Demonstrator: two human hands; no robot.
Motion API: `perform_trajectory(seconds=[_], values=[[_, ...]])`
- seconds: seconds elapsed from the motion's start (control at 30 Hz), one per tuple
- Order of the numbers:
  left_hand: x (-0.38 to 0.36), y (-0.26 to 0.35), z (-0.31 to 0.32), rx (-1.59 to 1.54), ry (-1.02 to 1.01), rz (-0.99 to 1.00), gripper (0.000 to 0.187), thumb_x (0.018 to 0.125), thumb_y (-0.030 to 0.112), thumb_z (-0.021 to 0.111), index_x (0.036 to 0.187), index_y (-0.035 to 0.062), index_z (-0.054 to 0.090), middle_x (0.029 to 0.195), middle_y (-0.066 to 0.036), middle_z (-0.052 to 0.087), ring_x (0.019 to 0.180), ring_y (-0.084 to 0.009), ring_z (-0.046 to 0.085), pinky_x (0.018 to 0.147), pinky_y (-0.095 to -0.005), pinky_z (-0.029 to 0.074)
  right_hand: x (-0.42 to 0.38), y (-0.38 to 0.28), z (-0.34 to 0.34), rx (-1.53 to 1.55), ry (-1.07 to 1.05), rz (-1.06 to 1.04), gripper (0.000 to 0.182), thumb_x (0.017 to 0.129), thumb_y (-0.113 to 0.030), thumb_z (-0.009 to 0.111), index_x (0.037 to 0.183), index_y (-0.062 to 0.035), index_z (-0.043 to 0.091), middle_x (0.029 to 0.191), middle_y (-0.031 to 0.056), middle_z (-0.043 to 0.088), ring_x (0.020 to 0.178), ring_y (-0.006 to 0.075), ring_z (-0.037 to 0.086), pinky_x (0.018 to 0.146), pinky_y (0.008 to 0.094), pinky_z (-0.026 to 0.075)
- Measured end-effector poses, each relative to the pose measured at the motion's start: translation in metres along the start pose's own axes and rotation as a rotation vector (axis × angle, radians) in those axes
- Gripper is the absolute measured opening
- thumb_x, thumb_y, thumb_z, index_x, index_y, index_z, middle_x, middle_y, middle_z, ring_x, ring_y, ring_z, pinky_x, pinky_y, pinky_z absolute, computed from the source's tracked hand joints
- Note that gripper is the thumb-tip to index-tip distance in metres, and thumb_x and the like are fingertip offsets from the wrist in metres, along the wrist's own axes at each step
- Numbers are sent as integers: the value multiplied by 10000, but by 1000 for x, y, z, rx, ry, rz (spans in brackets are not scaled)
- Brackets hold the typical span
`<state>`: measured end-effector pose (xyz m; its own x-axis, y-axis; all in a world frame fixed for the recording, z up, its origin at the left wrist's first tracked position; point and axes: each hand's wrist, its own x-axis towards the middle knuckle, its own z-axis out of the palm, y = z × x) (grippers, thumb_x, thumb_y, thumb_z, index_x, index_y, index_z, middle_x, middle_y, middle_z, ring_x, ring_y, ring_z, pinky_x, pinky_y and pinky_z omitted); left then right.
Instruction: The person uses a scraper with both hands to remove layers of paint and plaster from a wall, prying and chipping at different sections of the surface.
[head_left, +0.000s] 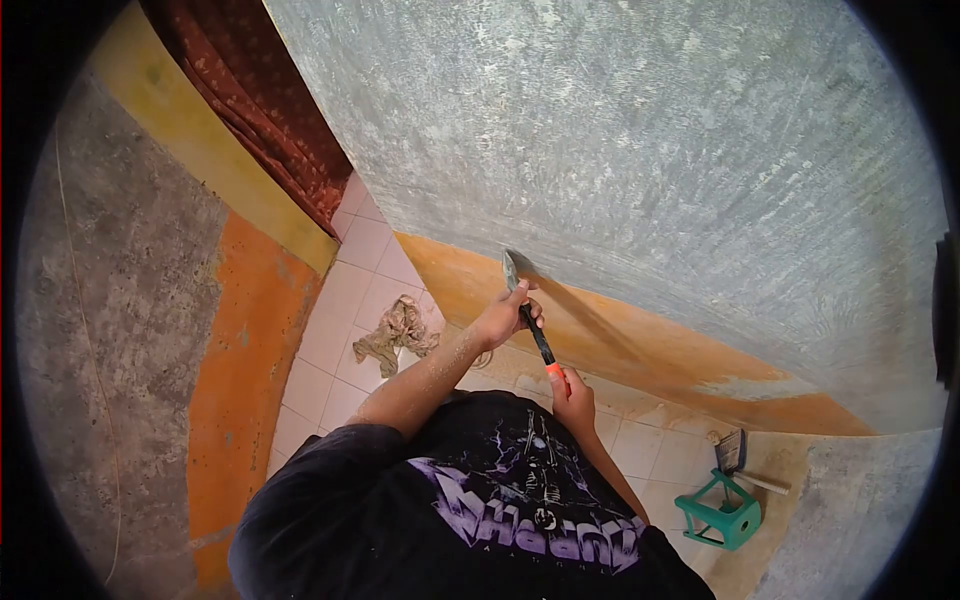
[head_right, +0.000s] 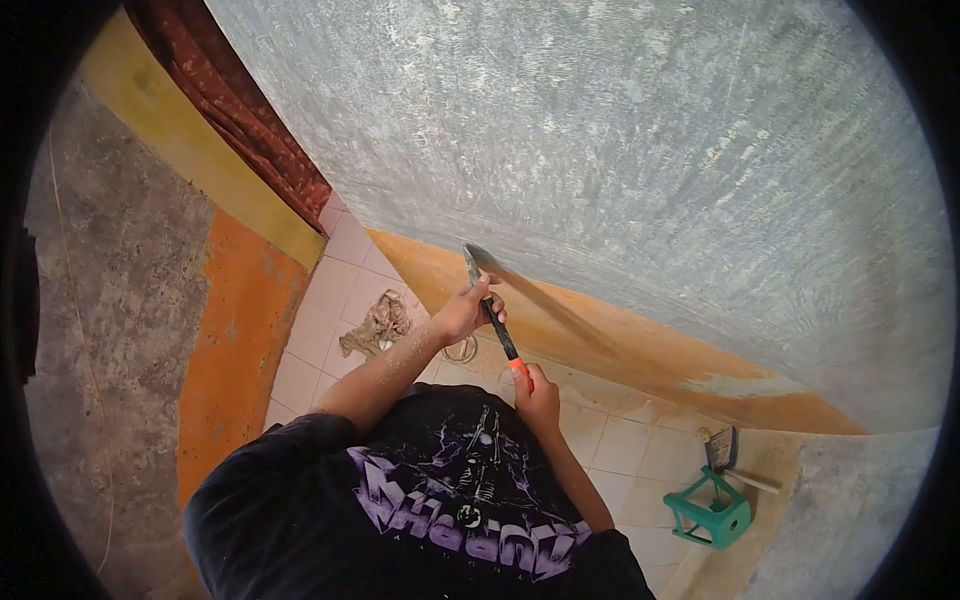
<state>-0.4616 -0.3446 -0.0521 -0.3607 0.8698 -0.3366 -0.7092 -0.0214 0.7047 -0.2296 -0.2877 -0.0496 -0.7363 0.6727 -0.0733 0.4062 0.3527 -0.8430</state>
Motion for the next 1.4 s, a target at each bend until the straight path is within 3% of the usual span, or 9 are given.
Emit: perform_trajectory(seconds=[0.3,0.5,0.6,0.7,0.8,0.93,1.13,1.4], values=[[-15,48,-57,-79,122,106,400,1068,433,375,1245,74,394,787,-67,516,760,-242,598,807,-435,529,41,-39,44,-14,-93,-42,342,962,-364,598,996,-28,654,646,183,592,572,300,608,547,401,439],[-25,66,-74,-82,158,112,397,1069,433,367,1243,77,389,800,-65,514,760,-239,598,817,-435,533,53,-54,58,68,-175,-30,359,965,-356,609,1022,-4,648,636,126,572,545,209,554,541,381,423],[-29,61,-61,-68,142,106,409,1070,433,366,1252,67,379,799,-65,514,766,-239,601,816,-436,531,49,-29,60,215,-248,-13,336,985,-324,594,1061,1,630,621,49,546,518,128,502,496,331,398],[-28,46,-46,-40,82,104,436,1071,431,366,1292,55,357,802,-67,518,776,-234,608,820,-431,529,33,-29,32,508,-412,251,297,1006,-295,571,1093,-14,602,619,-7,510,485,76,446,452,272,353],[-24,29,-23,-28,8,57,398,1078,412,351,1280,69,366,835,-75,538,825,-243,610,834,-437,510,17,-18,5,576,-428,294,276,1023,-293,546,1117,-35,572,612,-30,477,447,53,391,417,235,310],[-20,12,18,97,-70,-11,440,1076,412,362,1319,45,358,902,-99,607,933,-253,658,897,-443,518,-4,-12,-35,621,-390,398,288,1032,-310,532,1140,-44,552,605,-16,471,416,61,373,399,240,298],[-16,-8,67,249,-118,-61,573,1051,461,416,1408,21,339,1001,-147,670,979,-253,688,882,-410,558,-25,6,-88,585,-363,402,285,1039,-324,518,1148,-62,540,558,-32,432,408,58,363,388,235,285],[1,-50,105,289,35,-14,537,1046,432,443,1350,-9,415,1009,-148,673,934,-235,693,819,-379,578,-33,45,-119,457,-235,389,291,1023,-344,546,1073,-62,593,573,-55,437,447,42,375,419,232,307]])
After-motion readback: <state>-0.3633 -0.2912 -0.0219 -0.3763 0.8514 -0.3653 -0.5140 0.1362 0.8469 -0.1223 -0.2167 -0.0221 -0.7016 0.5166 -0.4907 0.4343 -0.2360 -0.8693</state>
